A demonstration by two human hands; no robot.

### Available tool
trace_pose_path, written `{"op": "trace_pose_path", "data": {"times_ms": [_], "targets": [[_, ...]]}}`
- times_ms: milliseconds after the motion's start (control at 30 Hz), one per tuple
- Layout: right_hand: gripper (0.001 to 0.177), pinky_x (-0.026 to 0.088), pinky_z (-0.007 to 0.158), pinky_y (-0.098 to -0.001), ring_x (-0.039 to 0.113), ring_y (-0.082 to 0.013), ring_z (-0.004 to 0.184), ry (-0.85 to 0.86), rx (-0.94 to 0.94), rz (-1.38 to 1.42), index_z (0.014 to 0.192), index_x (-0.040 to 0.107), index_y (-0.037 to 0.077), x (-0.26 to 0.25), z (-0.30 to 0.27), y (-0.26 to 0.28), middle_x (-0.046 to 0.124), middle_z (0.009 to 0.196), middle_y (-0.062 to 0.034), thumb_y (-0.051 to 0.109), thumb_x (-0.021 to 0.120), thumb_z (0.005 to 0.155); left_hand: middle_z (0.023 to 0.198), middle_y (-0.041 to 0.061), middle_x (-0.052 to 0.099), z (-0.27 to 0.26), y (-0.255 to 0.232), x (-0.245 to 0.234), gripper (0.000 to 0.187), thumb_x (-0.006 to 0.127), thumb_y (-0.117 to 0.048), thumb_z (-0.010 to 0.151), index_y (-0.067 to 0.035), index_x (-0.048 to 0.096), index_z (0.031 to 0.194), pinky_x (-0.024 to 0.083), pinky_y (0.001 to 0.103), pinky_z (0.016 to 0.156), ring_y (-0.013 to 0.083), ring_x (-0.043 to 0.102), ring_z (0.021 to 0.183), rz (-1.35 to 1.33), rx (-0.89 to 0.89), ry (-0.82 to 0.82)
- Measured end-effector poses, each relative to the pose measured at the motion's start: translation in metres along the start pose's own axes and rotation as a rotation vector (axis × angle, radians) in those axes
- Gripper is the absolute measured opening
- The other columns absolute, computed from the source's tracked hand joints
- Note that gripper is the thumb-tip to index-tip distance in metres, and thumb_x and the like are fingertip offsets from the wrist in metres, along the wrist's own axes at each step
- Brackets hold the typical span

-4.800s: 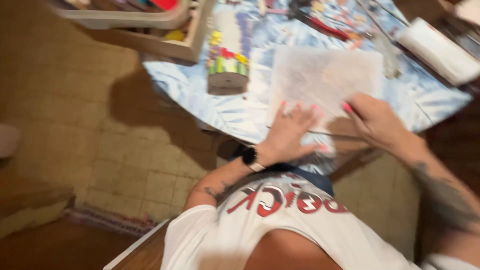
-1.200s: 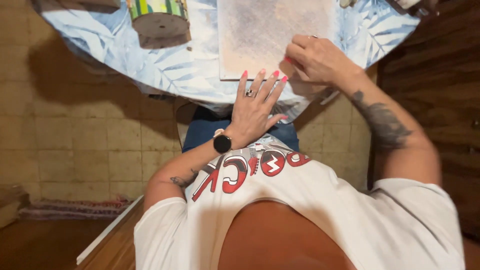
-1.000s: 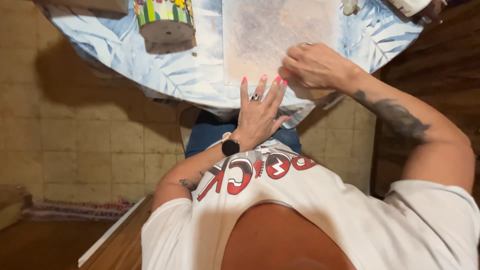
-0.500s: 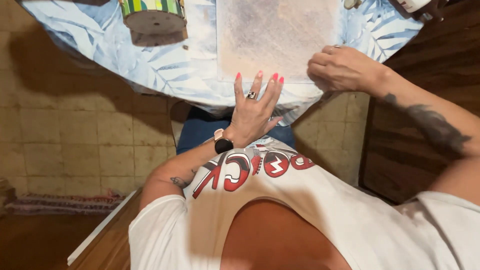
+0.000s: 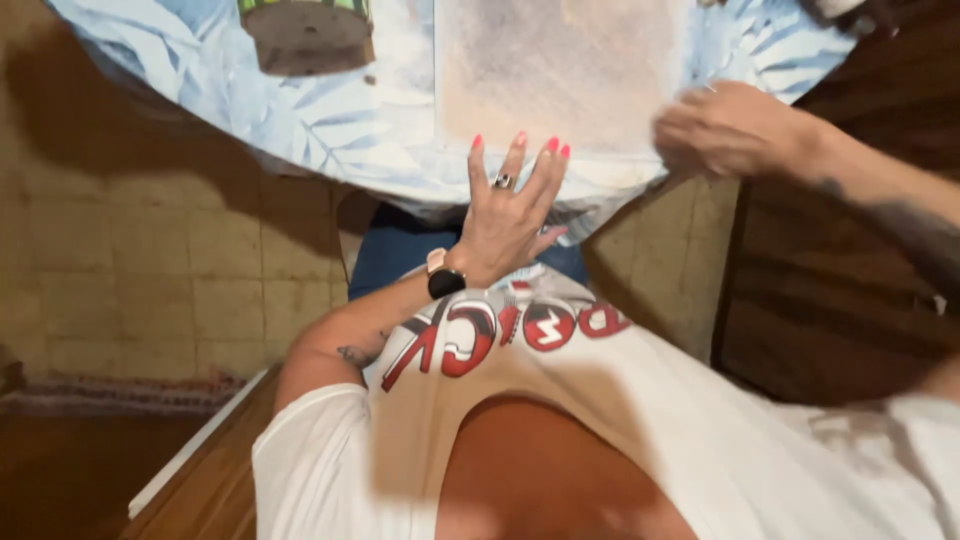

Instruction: Decorating a cylindrical object with flower cutouts and molding small craft materials

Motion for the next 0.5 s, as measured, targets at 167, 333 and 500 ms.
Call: {"op": "trace_pose_path", "data": {"times_ms": [167, 333, 500], "targets": [[0.013, 0.04, 0.055, -0.0322, 0.044, -0.0229, 0.06, -0.307, 0.315, 0.506, 0.079, 0.041, 0.004, -0.084, -0.001, -0.013, 0.042, 0.072, -0.0081, 0.012, 0.037, 0.089, 0.119, 0.007, 0.046, 0.005, 0.004, -0.014, 0.07, 0.055, -0.054, 0.076, -0.006, 0.04, 0.124, 0.021, 0.061, 0.092, 0.0301, 0.042, 0.113, -0.134, -0.032, -0.006], [0.037, 0.031, 0.053, -0.0288, 0.034, -0.0181, 0.059, -0.9, 0.438, 1.027, 0.074, 0.039, 0.002, -0.142, 0.023, -0.01, 0.037, 0.067, -0.007, 0.028, 0.024, 0.095, 0.121, 0.015, 0.049, 0.011, 0.029, -0.054, 0.047, 0.059, -0.011, 0.082, 0.003, 0.037, 0.121, 0.025, 0.051, 0.104, 0.0272, 0.056, 0.109, -0.594, -0.083, -0.323], [0.029, 0.029, 0.054, -0.0301, 0.033, -0.0195, 0.059, -1.073, 0.515, 1.161, 0.073, 0.039, -0.001, -0.15, 0.026, 0.0, 0.036, 0.066, -0.0084, 0.017, 0.03, 0.094, 0.114, 0.012, 0.055, 0.011, 0.048, -0.054, 0.041, 0.047, 0.002, 0.085, -0.008, 0.038, 0.124, 0.051, 0.028, 0.091, 0.0189, 0.058, 0.105, -1.084, -0.238, -0.324]]}}
Point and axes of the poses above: each hand's wrist, its own z-axis towards the middle knuckle, its own x-axis out of the palm, y = z × x, the point moved 9 cm from there along z, towards the middle knuckle
